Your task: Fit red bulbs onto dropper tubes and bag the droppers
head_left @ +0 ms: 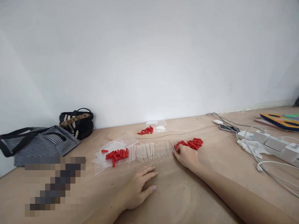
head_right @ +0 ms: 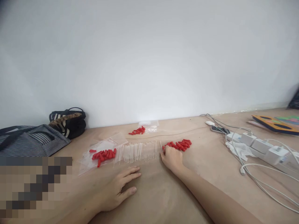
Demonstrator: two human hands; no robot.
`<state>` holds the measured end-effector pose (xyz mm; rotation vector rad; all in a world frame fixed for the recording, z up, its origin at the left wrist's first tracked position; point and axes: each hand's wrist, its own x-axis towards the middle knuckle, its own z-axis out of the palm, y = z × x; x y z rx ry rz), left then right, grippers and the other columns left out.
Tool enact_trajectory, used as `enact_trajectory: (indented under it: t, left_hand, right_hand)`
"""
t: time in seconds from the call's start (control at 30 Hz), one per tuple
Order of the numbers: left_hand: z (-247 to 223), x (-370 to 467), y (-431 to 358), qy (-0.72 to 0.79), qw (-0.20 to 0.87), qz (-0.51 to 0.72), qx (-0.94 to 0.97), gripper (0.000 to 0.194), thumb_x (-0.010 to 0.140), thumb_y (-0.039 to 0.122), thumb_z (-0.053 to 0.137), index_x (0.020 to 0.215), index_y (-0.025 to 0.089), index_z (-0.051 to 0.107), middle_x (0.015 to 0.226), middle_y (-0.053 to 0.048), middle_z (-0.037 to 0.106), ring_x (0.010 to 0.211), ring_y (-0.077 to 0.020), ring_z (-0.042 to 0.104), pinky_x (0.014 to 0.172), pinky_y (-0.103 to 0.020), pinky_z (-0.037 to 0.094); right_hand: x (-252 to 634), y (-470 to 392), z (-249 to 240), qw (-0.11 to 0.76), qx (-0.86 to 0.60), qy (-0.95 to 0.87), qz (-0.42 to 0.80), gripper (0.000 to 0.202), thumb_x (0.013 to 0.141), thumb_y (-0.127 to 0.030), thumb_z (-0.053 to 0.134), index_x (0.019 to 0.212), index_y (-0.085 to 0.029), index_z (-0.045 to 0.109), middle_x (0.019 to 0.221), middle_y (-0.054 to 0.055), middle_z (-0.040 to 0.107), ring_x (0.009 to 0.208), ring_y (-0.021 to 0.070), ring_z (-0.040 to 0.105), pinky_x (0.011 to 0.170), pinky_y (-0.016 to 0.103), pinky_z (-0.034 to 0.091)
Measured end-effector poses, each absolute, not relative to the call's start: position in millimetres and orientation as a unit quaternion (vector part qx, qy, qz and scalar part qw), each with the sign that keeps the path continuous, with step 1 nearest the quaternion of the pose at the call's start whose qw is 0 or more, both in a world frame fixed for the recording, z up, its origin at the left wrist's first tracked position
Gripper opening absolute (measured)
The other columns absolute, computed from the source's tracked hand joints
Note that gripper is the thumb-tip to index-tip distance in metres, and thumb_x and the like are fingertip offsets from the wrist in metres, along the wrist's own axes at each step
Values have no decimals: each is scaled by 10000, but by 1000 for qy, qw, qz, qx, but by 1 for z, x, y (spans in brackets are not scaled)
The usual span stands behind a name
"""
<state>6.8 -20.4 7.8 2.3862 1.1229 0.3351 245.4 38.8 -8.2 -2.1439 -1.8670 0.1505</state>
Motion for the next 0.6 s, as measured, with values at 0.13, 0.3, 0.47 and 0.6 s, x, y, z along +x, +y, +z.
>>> enact_trajectory:
  t: [0.13, 0.3, 0.47, 0.6]
  left_hand:
    - [8, 7, -21, 414, 246, 111, 869, 416, 808, 377, 470, 1210, 269, 474, 1341, -54, 394, 1232, -250, 331, 1013, -457, 268]
    - [10, 8, -21, 411, 245, 117, 870, 408, 805, 373, 474, 1200, 270, 484, 1337, -52, 400, 1226, -245, 339, 1010, -454, 273]
    - [12, 9, -23, 415, 246, 117, 868, 410, 804, 371, 476, 1198, 261, 490, 1334, -61, 404, 1225, -258, 338, 1005, -463, 275]
    - [13, 10, -24, 414, 247, 118, 868, 406, 803, 366, 477, 1198, 272, 486, 1332, -54, 406, 1225, -250, 340, 1004, -460, 278]
  right_hand:
    - [245, 36, -7, 128, -751, -646, 51, 256, 809, -374, 407, 809, -207, 600, 828, 49, 648, 827, 220, 594, 608, 285, 378]
    - [246, 34, -5, 109, -753, -647, 50, 284, 819, -375, 390, 817, -198, 612, 837, 69, 650, 831, 237, 600, 633, 311, 403]
    - [248, 33, -5, 106, -746, -655, 48, 291, 838, -307, 354, 812, -167, 608, 841, 104, 649, 846, 247, 601, 625, 321, 413]
    - [248, 34, -5, 85, -748, -657, 44, 289, 843, -293, 357, 856, -135, 599, 874, 145, 641, 855, 262, 601, 623, 331, 415]
